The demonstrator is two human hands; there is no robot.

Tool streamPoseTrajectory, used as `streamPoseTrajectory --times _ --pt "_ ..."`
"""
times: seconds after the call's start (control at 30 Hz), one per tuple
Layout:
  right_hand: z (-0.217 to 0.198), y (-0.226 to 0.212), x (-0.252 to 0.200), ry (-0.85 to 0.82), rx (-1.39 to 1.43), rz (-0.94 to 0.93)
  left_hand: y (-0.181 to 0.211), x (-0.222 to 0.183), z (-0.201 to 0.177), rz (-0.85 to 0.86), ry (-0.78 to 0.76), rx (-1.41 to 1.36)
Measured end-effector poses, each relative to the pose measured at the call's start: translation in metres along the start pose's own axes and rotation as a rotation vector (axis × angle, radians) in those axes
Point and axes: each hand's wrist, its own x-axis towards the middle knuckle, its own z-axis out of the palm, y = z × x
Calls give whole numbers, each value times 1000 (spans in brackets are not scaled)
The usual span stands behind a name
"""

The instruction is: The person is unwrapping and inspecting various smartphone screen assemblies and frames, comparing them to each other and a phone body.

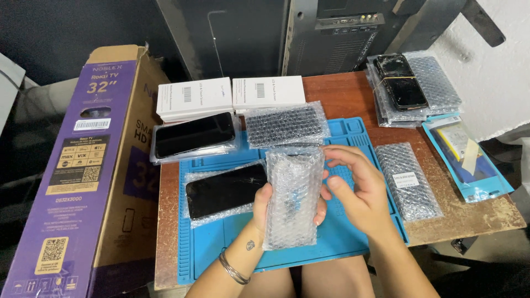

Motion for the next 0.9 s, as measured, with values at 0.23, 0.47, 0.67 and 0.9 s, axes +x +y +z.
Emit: streamPoseTrajectory --times 0.23,0.47,0.67,0.9 --pt "24 8 6 -162 -15 83 23 2 15 311 575 1046" --pt "30 47 13 62 326 293 38 8 29 428 645 1027" --pt "37 68 -4 167 474 362 39 8 29 524 699 1156" --pt "32 75 -16 -76 256 231 37 5 31 575 835 1038"
